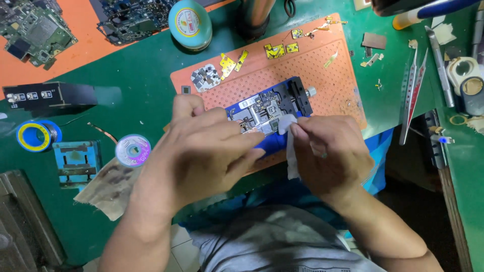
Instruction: Repairing a mobile phone motherboard by soldering components and cleaning the board on a repair bench.
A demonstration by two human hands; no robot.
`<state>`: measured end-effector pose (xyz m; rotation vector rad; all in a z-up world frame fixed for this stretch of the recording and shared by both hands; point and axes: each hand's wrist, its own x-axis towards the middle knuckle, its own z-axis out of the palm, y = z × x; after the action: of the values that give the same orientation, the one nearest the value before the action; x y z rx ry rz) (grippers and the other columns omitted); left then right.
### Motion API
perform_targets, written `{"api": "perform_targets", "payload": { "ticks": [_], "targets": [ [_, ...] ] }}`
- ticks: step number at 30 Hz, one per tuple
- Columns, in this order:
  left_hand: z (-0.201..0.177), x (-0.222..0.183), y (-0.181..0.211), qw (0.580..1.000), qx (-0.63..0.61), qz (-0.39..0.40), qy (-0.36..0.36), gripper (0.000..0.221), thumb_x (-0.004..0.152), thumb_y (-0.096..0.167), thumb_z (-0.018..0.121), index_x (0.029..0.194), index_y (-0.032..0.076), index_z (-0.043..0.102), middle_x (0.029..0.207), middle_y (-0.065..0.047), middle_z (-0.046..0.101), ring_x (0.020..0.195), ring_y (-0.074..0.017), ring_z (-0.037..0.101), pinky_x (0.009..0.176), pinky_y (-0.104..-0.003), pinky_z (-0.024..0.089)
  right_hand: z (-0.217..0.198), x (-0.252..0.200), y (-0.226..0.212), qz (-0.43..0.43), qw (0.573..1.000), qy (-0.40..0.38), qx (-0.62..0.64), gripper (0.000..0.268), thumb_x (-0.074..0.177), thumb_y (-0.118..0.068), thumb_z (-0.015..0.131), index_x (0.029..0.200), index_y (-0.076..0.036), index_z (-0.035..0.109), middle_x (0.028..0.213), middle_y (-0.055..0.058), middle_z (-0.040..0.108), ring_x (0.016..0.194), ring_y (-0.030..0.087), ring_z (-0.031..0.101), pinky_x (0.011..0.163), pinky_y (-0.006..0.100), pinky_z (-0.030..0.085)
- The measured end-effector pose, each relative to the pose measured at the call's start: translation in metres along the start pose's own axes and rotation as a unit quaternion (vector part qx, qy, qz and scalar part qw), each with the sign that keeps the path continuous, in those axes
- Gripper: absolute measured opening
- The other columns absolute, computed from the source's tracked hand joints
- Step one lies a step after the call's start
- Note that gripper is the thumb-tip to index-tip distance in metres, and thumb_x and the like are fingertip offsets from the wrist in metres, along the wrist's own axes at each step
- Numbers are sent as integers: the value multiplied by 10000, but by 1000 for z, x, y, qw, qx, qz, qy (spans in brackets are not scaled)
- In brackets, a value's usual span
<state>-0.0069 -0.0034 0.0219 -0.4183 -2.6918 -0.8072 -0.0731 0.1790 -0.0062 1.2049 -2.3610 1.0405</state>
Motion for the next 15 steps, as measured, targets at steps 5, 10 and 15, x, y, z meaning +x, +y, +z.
{"api": "perform_targets", "payload": {
  "ticks": [5,10,15],
  "targets": [
    [3,-3,-4,996,75,-7,42,77,828,162,656,757,150,627,535,16,420,533,-218,391,604,-364,241,9,-9,6,-61,989,-38,-126,125,843,-195,622,964,-166,605,876,52,600,716,218,541,705,375,354],
    [-3,-4,-4,994,82,-6,70,17,830,137,635,816,142,643,617,44,523,565,-191,429,657,-365,249,-4,-14,6,-103,959,-98,-244,258,852,-392,568,1072,-260,588,853,28,554,669,224,498,672,388,266],
    [-4,-2,-1,992,83,-21,90,21,843,150,651,829,150,666,582,31,491,563,-181,446,661,-344,248,-9,-2,-2,-153,944,-118,-269,233,847,-302,640,1050,-192,612,857,-31,568,671,179,480,629,350,216]
  ]
}}
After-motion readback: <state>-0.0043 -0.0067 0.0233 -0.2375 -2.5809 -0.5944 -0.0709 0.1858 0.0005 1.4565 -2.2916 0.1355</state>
